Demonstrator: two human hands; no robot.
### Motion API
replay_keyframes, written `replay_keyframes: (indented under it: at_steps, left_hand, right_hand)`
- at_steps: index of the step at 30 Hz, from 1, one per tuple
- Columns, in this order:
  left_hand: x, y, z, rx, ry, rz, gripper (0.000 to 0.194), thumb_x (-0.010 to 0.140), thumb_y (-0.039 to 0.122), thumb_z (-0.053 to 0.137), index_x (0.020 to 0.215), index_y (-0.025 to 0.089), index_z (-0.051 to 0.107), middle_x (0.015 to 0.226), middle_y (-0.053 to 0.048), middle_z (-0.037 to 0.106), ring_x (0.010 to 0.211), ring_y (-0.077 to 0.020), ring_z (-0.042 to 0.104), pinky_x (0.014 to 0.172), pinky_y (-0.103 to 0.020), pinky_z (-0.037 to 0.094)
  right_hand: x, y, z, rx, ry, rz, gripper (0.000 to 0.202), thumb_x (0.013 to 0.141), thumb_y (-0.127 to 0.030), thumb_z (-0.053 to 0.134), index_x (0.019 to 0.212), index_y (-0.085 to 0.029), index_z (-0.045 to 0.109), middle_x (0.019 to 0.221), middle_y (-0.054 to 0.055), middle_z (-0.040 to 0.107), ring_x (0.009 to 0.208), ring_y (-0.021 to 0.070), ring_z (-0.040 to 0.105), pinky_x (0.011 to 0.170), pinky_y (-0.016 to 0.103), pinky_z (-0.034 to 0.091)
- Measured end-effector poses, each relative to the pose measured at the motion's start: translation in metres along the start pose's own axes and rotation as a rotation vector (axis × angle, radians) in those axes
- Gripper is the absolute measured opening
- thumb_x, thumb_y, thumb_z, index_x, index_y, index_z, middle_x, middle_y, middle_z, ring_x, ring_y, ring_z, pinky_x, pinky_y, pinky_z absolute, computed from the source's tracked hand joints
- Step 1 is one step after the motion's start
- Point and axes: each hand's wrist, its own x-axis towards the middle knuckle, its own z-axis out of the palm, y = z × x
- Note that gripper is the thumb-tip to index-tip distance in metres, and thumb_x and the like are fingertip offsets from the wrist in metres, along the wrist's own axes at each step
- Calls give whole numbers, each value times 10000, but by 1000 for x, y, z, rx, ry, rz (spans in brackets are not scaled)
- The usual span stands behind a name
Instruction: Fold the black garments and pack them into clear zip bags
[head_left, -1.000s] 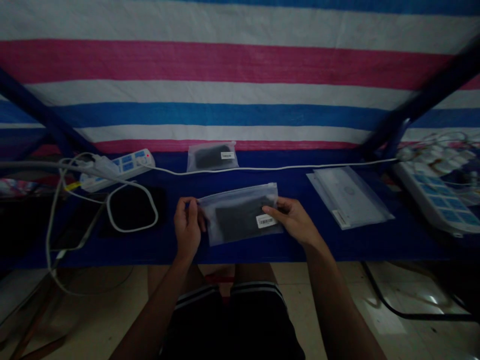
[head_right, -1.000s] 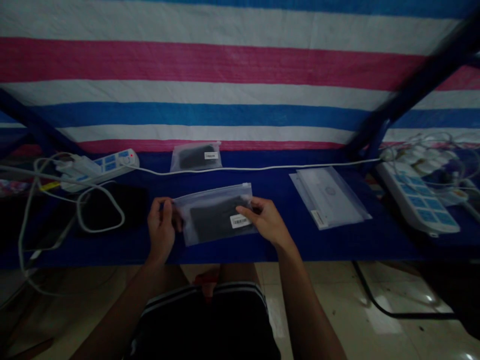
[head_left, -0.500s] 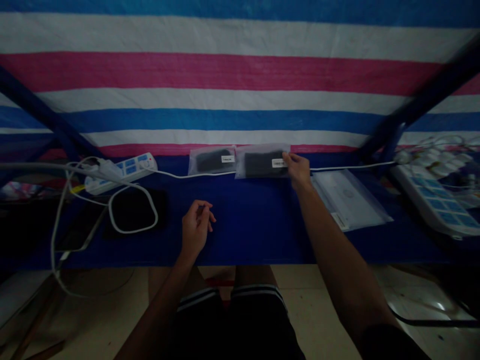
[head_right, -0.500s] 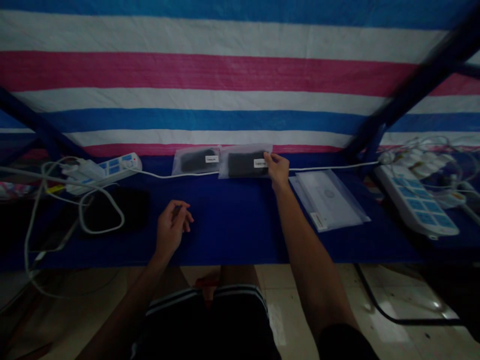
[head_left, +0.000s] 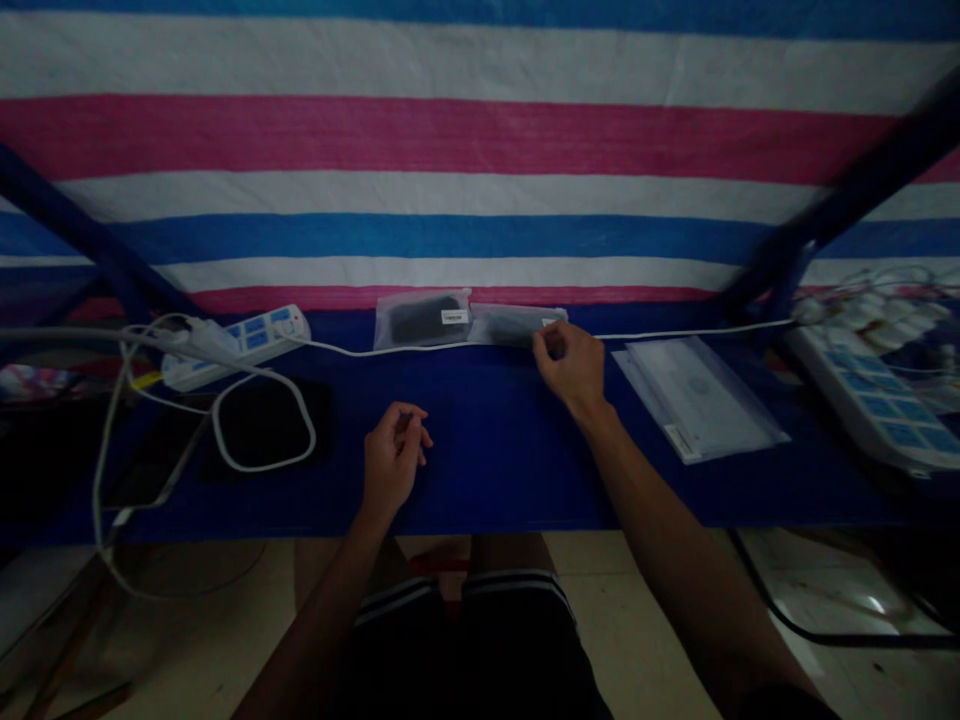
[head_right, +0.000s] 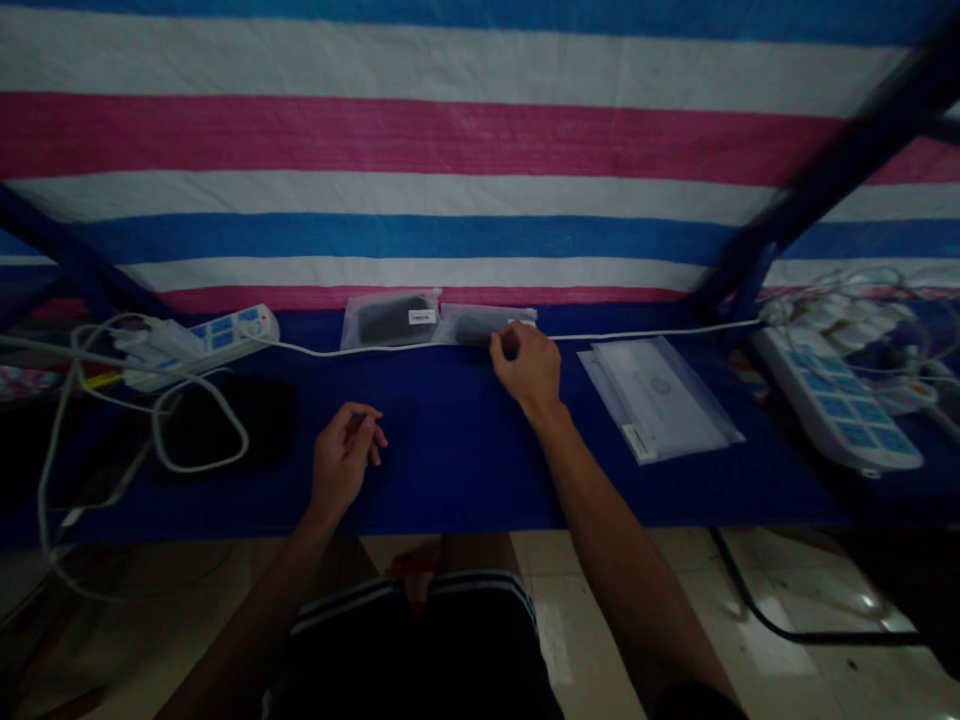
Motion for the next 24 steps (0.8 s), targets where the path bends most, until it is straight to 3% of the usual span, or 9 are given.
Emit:
replay_keyframes:
  at_steps: [3, 8, 12, 24]
  left_hand:
    - [0, 0, 0, 6, -8, 2, 186, 1009, 381, 567, 998, 202, 615, 685, 29, 644, 451, -77, 542, 430, -170, 417]
    - [-1, 1, 0, 20, -14, 2, 189, 1007, 381, 570, 995, 199, 620, 690, 27, 647, 453, -78, 546, 432, -172, 420]
    - [-1, 3, 1, 35, -14, 4, 184, 1008, 375, 569, 987, 200, 622, 691, 25, 650, 463, -80, 552, 447, -176, 430]
    - [-1, 0, -1, 58, -20, 6, 199, 1010, 388, 565, 999, 199, 625, 696, 24, 652, 470, -81, 553, 461, -182, 430]
  right_hand:
    - [-7, -7, 8, 16, -130, 31, 267, 960, -348, 571, 1102, -193, 735, 882, 83, 746, 800, 261, 679, 838, 423, 553]
    - [-14, 0, 19, -11, -220, 28, 466, 969, -330, 563, 1388, -162, 680, 1033, 128, 763, 963, 301, 695, 970, 479, 544]
    - [-15, 2, 23, -39, -226, 18, 495, 966, -326, 575, 1426, -167, 663, 1068, 147, 734, 1059, 327, 673, 1026, 514, 529]
    - [-19, 3, 35, -137, -227, -5, 564, 958, -365, 603, 1498, -206, 590, 1178, 180, 661, 1135, 373, 613, 1003, 540, 492]
